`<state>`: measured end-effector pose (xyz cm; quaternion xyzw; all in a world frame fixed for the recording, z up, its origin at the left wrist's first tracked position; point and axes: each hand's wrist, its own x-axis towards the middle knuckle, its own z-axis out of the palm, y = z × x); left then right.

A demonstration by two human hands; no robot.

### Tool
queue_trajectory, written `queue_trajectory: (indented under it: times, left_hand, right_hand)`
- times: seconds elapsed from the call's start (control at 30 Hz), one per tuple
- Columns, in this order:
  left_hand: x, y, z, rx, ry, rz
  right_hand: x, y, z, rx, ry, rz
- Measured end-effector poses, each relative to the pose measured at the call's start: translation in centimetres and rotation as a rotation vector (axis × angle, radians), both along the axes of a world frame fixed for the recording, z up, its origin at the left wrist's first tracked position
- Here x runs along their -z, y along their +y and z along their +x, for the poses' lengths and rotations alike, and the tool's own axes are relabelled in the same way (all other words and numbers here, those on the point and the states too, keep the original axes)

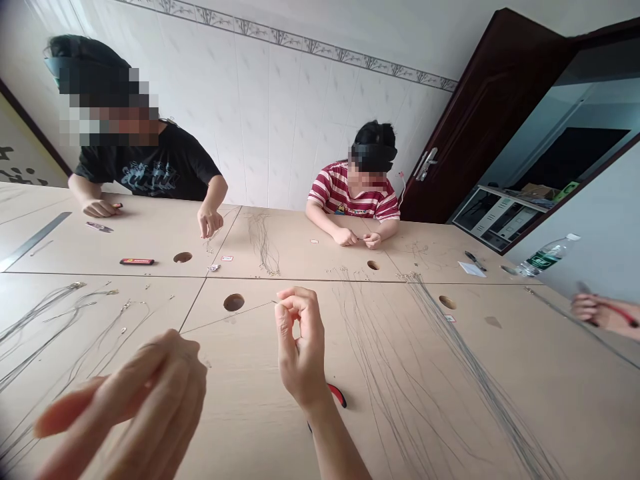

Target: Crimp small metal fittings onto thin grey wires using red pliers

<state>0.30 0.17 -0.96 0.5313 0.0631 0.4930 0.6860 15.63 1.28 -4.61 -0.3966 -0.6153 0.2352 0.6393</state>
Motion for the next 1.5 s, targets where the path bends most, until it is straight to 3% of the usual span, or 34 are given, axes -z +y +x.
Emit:
queue_trajectory:
  times: [0.13, 0.23, 0.3, 0.53, 0.67, 0.77, 1.1, 1.3, 1.5]
  left_hand:
    - [-2.1, -1.5, -0.4, -0.22, -0.173, -0.045]
    - [-3.3, -1.2, 0.7, -0.57, -0.219, -0.105]
    - [-3.4, -0.5, 1.7, -0.696, -0.167, -0.13]
    - [-1.3, 0.8, 3.1, -0.66, 0.26, -0.161]
    - [-1.0, 0.9, 2.9, -0.646, 0.59, 0.006]
    - [-1.2, 1.0, 2.6, -0.626, 0.715, 0.127]
    - [-1.1, 1.3, 1.2, -0.604, 0.865, 0.177]
    - [-0.5, 1.7, 1.0, -0.625, 0.859, 0.172]
    - [-1.0, 1.6, 0.8, -0.624, 0.885, 0.204]
  right_hand:
    - [0.2, -0.2, -0.2, 0.015, -0.026, 0.045]
    - [0.2, -0.4, -0.4, 0.029, -0.059, 0.104]
    - [0.1, -0.5, -0.5, 0.043, -0.085, 0.137]
    - [-0.3, -0.4, -0.6, 0.052, -0.16, 0.206]
    - [-0.5, -0.2, -0.6, 0.032, -0.143, 0.201]
    - [-0.5, -0.1, -0.5, 0.014, -0.143, 0.162]
    - [-0.7, -0.2, 0.0, -0.168, 0.036, -0.134]
    - [-0.9, -0.3, 0.2, -0.178, 0.078, -0.173]
    - [-0.9, -0.3, 0.2, -0.186, 0.06, -0.171]
